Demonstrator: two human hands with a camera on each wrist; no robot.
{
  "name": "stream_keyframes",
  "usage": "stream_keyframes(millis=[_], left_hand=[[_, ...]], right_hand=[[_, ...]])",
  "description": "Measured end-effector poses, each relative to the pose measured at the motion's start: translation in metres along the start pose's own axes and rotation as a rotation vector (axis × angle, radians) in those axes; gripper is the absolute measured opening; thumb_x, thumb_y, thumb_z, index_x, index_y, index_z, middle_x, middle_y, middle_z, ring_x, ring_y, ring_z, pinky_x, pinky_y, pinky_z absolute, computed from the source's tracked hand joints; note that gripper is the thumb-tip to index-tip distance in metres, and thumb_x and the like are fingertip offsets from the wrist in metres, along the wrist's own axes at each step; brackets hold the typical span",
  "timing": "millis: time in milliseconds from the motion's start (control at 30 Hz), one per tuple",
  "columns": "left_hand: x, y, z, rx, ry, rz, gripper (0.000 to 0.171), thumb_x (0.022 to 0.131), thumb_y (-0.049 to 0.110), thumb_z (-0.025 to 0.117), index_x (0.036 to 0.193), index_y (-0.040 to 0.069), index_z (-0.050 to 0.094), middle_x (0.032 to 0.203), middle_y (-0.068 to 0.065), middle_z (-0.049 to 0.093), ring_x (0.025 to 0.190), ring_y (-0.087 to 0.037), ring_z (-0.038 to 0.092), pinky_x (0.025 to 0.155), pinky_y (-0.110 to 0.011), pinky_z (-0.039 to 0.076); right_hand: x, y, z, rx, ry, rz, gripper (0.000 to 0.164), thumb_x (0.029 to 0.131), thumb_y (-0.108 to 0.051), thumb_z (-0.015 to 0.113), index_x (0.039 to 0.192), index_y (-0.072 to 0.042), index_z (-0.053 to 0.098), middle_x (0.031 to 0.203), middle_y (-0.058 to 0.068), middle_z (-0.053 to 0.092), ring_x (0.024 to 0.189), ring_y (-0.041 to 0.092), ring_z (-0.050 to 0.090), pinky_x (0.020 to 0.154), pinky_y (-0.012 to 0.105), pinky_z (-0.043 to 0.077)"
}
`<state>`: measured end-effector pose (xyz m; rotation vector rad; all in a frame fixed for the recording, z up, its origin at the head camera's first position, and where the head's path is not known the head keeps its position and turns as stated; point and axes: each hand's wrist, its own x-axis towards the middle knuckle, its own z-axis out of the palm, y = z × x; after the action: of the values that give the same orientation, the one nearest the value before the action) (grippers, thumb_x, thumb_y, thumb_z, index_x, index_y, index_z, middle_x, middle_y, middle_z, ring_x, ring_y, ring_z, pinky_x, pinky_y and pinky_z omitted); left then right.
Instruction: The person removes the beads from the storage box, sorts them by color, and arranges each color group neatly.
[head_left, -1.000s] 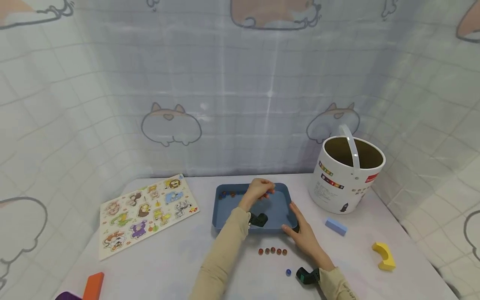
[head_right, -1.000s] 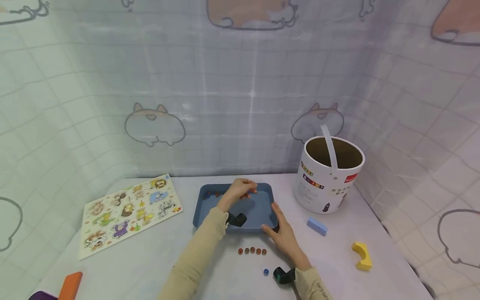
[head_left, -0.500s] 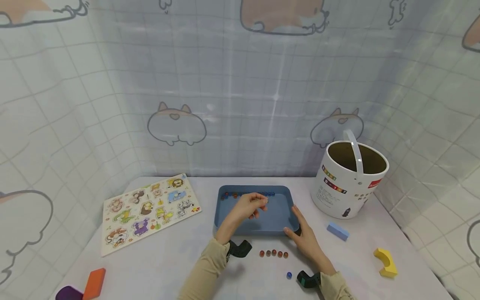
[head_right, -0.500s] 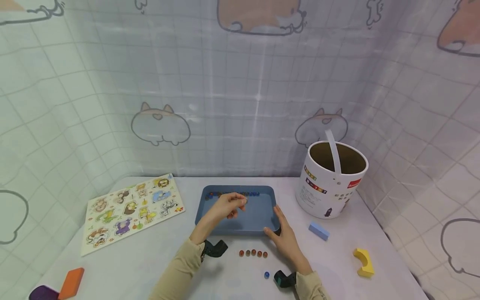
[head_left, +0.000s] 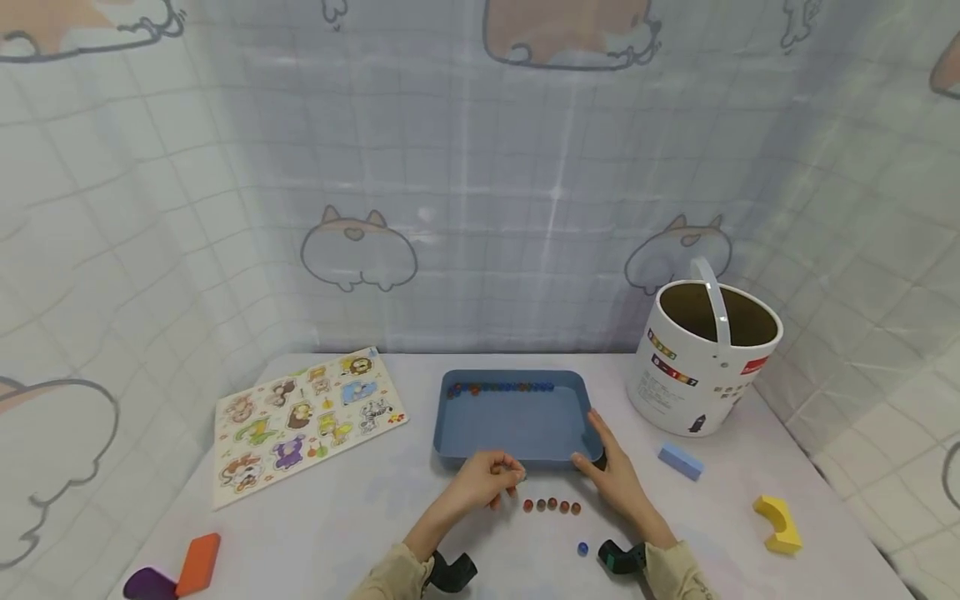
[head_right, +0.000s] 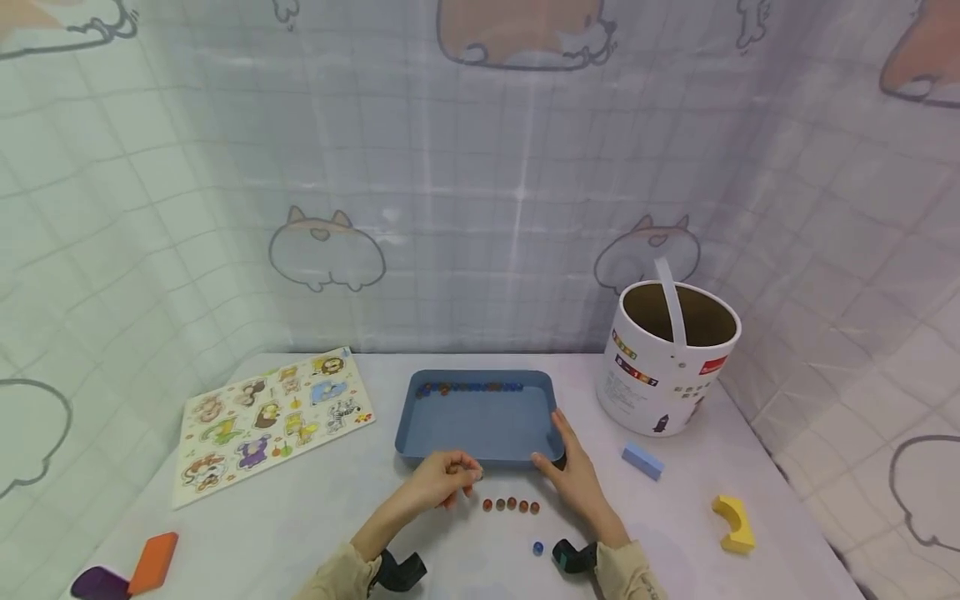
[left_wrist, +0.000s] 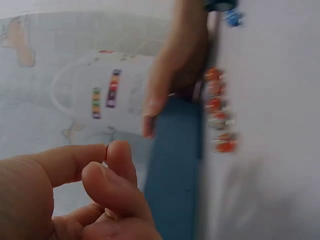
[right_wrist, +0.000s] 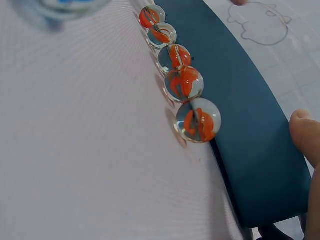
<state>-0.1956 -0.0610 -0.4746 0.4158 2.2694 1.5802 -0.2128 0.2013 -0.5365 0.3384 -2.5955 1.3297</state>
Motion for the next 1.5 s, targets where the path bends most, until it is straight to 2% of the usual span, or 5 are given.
stream_keyframes(millis=[600,867,1000,1200,1500], left_hand=[[-0.011,-0.025,0.013,0.227,0.064,-0.013,0.003,0.084,0.012,0.069,0.084,0.009,0.067,0.053,0.007,0.055,0.033,-0.002,0.037,0.039,-0.020,0.029],[-0.003,0.004,-0.004,0.054,-0.058,-0.013,0.023,0.095,0.022,0.062,0.108,0.004,0.068,0.076,-0.011,0.070,0.043,-0.010,0.045,0.041,-0.020,0.033],[0.016,0.023,-0.014,0.004,-0.035,0.015,0.031,0.097,0.026,0.059,0.117,0.002,0.065,0.088,-0.018,0.070,0.049,-0.016,0.050,0.044,-0.022,0.032],[0.069,0.040,-0.016,-0.001,0.056,0.001,0.031,0.099,0.026,0.057,0.121,0.005,0.064,0.094,-0.011,0.072,0.059,-0.024,0.061,0.051,-0.030,0.044],[0.141,0.043,-0.003,-0.059,0.174,-0.131,0.030,0.099,0.023,0.055,0.121,0.004,0.065,0.102,-0.010,0.072,0.065,-0.017,0.065,0.066,-0.035,0.052]], right_hand=[[0.000,-0.003,0.001,0.016,-0.002,0.004,0.078,0.092,-0.029,0.065,0.154,-0.008,0.023,0.161,0.017,0.019,0.146,0.044,0.020,0.112,0.065,0.020],[-0.001,-0.001,0.001,0.018,0.000,-0.022,0.078,0.091,-0.027,0.066,0.154,-0.007,0.024,0.161,0.018,0.020,0.145,0.045,0.022,0.110,0.066,0.022],[0.000,-0.001,0.000,0.019,0.003,-0.022,0.077,0.092,-0.027,0.066,0.154,-0.007,0.024,0.161,0.017,0.019,0.145,0.045,0.022,0.111,0.066,0.021],[0.001,0.000,-0.002,0.029,-0.001,-0.016,0.078,0.091,-0.025,0.066,0.154,-0.006,0.024,0.161,0.017,0.019,0.145,0.045,0.021,0.111,0.066,0.021],[0.002,-0.001,0.000,0.039,-0.002,-0.014,0.077,0.092,-0.026,0.066,0.154,-0.008,0.024,0.161,0.015,0.019,0.146,0.043,0.022,0.111,0.065,0.022]])
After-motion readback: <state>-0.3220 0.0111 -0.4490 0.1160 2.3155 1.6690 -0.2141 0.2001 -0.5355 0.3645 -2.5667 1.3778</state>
